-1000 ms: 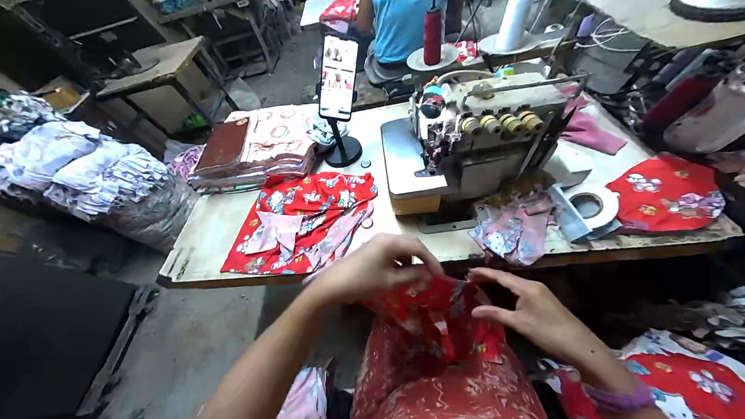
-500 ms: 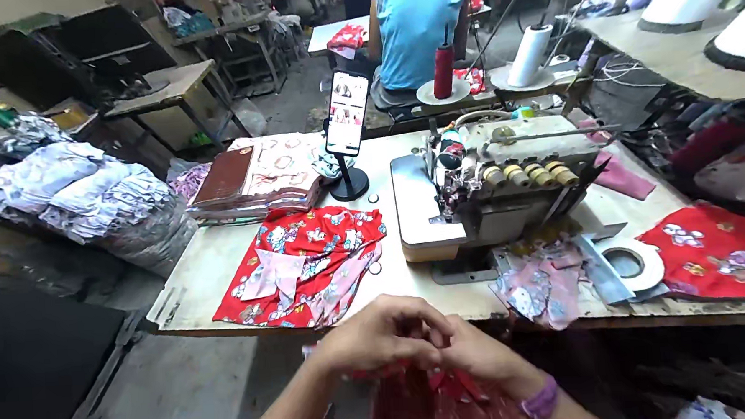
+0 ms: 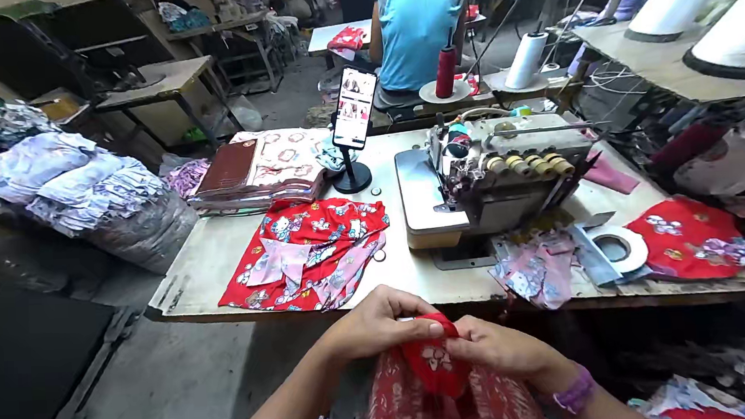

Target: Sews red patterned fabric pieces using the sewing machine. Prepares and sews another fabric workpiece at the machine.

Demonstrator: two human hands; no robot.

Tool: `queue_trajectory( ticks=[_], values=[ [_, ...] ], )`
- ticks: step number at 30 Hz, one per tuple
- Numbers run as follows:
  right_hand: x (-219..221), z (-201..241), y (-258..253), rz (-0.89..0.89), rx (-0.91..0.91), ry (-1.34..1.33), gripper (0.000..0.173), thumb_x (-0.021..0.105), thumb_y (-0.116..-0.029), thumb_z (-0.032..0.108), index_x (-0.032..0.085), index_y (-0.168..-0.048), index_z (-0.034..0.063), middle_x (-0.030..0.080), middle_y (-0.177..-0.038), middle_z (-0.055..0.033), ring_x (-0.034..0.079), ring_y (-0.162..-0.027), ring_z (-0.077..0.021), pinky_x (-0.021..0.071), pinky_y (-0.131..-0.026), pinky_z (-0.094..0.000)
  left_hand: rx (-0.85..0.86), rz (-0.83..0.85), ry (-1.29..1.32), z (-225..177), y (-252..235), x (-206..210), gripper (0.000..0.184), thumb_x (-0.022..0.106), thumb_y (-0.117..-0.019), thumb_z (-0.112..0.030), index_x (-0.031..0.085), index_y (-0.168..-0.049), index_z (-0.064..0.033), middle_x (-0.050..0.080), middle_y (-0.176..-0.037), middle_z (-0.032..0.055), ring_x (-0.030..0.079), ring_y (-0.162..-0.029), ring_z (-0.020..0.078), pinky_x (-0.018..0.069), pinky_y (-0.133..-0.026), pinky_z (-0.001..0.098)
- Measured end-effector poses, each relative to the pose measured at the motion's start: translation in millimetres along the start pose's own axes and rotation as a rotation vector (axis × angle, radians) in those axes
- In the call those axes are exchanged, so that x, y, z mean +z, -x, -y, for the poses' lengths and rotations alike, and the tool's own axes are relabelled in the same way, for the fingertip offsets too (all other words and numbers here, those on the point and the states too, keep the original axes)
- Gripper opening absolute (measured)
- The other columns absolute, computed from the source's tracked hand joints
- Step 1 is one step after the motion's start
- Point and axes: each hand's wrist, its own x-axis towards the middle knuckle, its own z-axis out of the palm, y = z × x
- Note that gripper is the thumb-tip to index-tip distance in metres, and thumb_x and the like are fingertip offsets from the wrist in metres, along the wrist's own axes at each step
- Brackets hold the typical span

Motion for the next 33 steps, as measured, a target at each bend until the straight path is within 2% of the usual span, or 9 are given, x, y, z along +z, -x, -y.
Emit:
queue_trajectory(
  ticks=[6, 11, 14, 19, 22, 25, 27, 29, 33],
  values=[
    [11.7, 0.7, 0.2, -0.016, -0.124, -0.485, 0.008, 0.072, -0.0948, 0.026, 0.078, -0.098, 0.0218, 0.077, -0.094, 0.0045, 0.072, -0.086, -0.0032, 0.0602, -0.08, -0.0233, 0.039, -0.031, -0.062, -12.6, 0.8, 0.5, 0.012, 0.063, -0.098, -0.009, 0.072, -0.095, -0.0028, 0.068, -0.082, -0.0118, 0.061, -0.076, -0.0095, 0.051, -0.071, 0.0112],
    [10.1, 20.9, 17.7, -0.515, -0.425, -0.008, 0.012, 0.072, -0.0911, 0.009, 0.079, -0.095, 0.018, 0.076, -0.089, 0.0096, 0.07, -0.079, 0.0011, 0.0596, -0.074, -0.0184, -0.075, -0.023, -0.281, -2.8, 20.5, -9.3, 0.016, 0.075, -0.0879, -0.008, 0.071, -0.102, -0.0011, 0.069, -0.082, -0.0041, 0.061, -0.072, -0.0046, 0.0516, -0.067, 0.0143],
    [-5.9, 39.8, 34.8, -0.737, -0.604, 0.336, 0.012, 0.072, -0.093, 0.01, 0.075, -0.102, 0.0178, 0.075, -0.097, 0.0136, 0.07, -0.087, 0.0022, 0.06, -0.079, -0.0171, -0.018, -0.348, -0.748, 2.8, 50.2, -34.9, 0.013, 0.07, -0.0895, -0.008, 0.077, -0.099, -0.0014, 0.075, -0.083, 0.0051, 0.069, -0.071, 0.0065, 0.0588, -0.069, 0.0275],
    [-17.0, 28.5, 14.0, -0.813, -0.655, 0.436, 0.011, 0.067, -0.0943, 0.003, 0.071, -0.103, 0.0075, 0.074, -0.099, 0.0095, 0.069, -0.091, 0.0031, 0.0587, -0.085, -0.017, 0.708, -1.135, -1.051, 21.7, 49.7, -57.4, 0.016, 0.056, -0.1048, -0.025, 0.064, -0.118, -0.0215, 0.059, -0.125, -0.0125, 0.052, -0.123, -0.0005, 0.0421, -0.105, 0.0231],
    [-45.9, 33.1, -21.4, -0.946, -0.513, 0.68, 0.013, 0.066, -0.0891, 0.0, 0.067, -0.102, -0.0031, 0.07, -0.092, -0.0036, 0.065, -0.079, -0.0009, 0.0561, -0.074, -0.0192, 0.975, -1.111, -1.37, 22.2, -10.6, -127.1, 0.015, 0.053, -0.1069, -0.023, 0.064, -0.116, -0.0154, 0.058, -0.135, -0.0008, 0.044, -0.138, 0.0114, 0.0322, -0.116, 0.0292],
    [-80.9, 28.7, -45.2, -1.008, -0.355, 0.881, 0.018, 0.07, -0.095, 0.008, 0.063, -0.107, -0.0031, 0.066, -0.097, -0.0171, 0.064, -0.077, -0.0193, 0.0559, -0.069, -0.0338, 0.603, -1.013, -1.308, 22.2, -102.8, -107.8, 0.029, 0.062, -0.0989, -0.014, 0.068, -0.121, 0.0027, 0.058, -0.135, 0.0317, 0.048, -0.135, 0.0483, 0.0306, -0.115, 0.061],
    [-102.5, 21.1, -46.3, -1.127, -0.289, 0.771, 0.027, 0.066, -0.1003, 0.019, 0.061, -0.114, -0.0035, 0.066, -0.099, -0.0172, 0.066, -0.081, -0.0217, 0.0565, -0.072, -0.0396, 0.505, -0.752, -1.097, 39.5, -139.8, -68.6, 0.018, 0.066, -0.0952, -0.007, 0.074, -0.106, 0.0049, 0.07, -0.117, 0.0258, 0.065, -0.118, 0.0394, 0.0486, -0.106, 0.0497],
    [-108.9, 5.0, -38.1, -1.21, -0.21, 0.517, 0.033, 0.058, -0.1052, 0.025, 0.055, -0.123, -0.0023, 0.065, -0.099, -0.0094, 0.067, -0.079, -0.0126, 0.0594, -0.072, -0.0333, 0.489, -0.554, -0.922, 72.4, -149.9, -45.3, 0.013, 0.065, -0.0947, -0.003, 0.075, -0.097, 0.0051, 0.074, -0.108, 0.0205, 0.069, -0.113, 0.0342, 0.0525, -0.103, 0.0453],
    [-67.5, -23.6, -22.4, -0.905, -0.034, 0.191, 0.031, 0.065, -0.0968, 0.012, 0.051, -0.12, -0.0025, 0.066, -0.084, 0.0006, 0.063, -0.071, -0.003, 0.0545, -0.067, -0.0232, 0.192, -0.444, -1.049, 62.5, -133.7, -48.9, 0.035, 0.053, -0.0964, -0.011, 0.072, -0.125, -0.0038, 0.062, -0.139, 0.0157, 0.053, -0.133, 0.0381, 0.0389, -0.106, 0.0607]
  ],
)
